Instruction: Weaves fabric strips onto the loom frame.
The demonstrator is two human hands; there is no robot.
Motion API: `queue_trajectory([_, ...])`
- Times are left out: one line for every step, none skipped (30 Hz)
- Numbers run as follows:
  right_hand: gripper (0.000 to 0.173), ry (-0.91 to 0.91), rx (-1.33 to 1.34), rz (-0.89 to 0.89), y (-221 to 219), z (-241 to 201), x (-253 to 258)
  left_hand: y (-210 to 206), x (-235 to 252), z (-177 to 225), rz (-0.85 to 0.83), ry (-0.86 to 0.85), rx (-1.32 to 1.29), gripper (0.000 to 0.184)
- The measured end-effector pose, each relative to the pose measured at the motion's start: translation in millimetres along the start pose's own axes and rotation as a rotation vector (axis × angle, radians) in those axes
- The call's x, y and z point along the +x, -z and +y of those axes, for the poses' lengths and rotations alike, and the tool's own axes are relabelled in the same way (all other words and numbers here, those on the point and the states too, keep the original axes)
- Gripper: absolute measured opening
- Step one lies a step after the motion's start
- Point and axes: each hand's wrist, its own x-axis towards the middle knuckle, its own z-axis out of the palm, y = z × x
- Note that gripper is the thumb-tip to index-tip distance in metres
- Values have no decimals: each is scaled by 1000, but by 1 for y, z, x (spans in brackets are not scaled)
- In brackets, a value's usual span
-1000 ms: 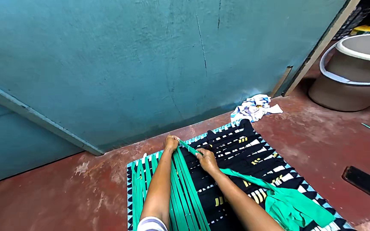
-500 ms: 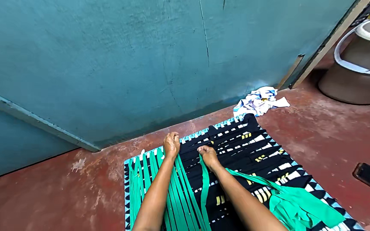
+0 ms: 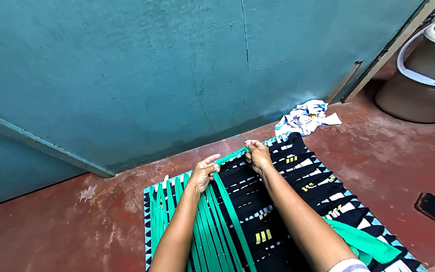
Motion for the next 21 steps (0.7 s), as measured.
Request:
queue_trajectory([16, 39, -62, -10, 4, 7, -1, 10, 9, 2, 64, 13, 80, 31])
queue_trajectory([17, 85, -146, -36, 7, 14, -3, 18, 17, 4, 122, 31, 162, 26])
queue_trajectory([18, 139, -244, -72, 9, 23, -6, 24, 24, 4, 164, 46, 260, 22])
queue_trajectory([19, 188, -343, -111, 11, 32, -11, 27, 30, 4, 192, 50, 372, 20])
queue_trajectory([20, 224, -440, -150, 12, 40, -17, 29, 36, 3, 214, 39, 484, 19])
queue_trajectory([22, 250, -530, -185, 11, 48, -24, 31, 42, 1, 230, 24, 590, 18])
queue_trajectory([23, 268, -599, -220, 9, 55, -31, 33, 50, -3, 248, 4, 678, 18])
queue_trajectory([24, 286, -653, -252, 7, 63, -36, 35, 58, -8, 269, -8, 755, 19])
queue_trajectory([24, 293, -697, -277, 4, 71, -41, 36, 65, -12, 290, -6, 827, 19])
queue_trajectory([24, 292, -736, -294, 1, 78, -43, 36, 70, -15, 303, 11, 897, 20])
queue_trajectory([25, 290, -769, -299, -2, 83, -45, 35, 72, -18, 305, 40, 966, 21])
queue_trajectory([25, 283, -795, -292, -3, 89, -47, 34, 74, -20, 302, 75, 1027, 23])
queue_trajectory([25, 283, -802, -271, -2, 95, -47, 33, 75, -23, 297, 108, 1076, 23])
queue_trajectory([24, 288, -786, -239, 0, 102, -47, 31, 76, -25, 292, 132, 1104, 23])
queue_trajectory([24, 298, -755, -201, 4, 111, -46, 31, 77, -27, 281, 149, 1121, 23])
queue_trajectory([23, 310, -727, -172, 9, 120, -45, 31, 78, -28, 259, 158, 1133, 22])
queue_trajectory([22, 329, -714, -159, 13, 128, -45, 32, 79, -30, 233, 165, 1141, 21])
queue_trajectory([22, 360, -722, -159, 15, 135, -46, 34, 80, -31, 210, 166, 1138, 21])
queue_trajectory([22, 388, -746, -167, 16, 138, -47, 36, 81, -30, 191, 164, 1130, 20])
queue_trajectory([22, 422, -766, -167, 15, 140, -48, 38, 82, -29, 174, 167, 1113, 20])
queue_trajectory([21, 450, -777, -161, 15, 142, -48, 39, 83, -30, 159, 170, 1100, 20])
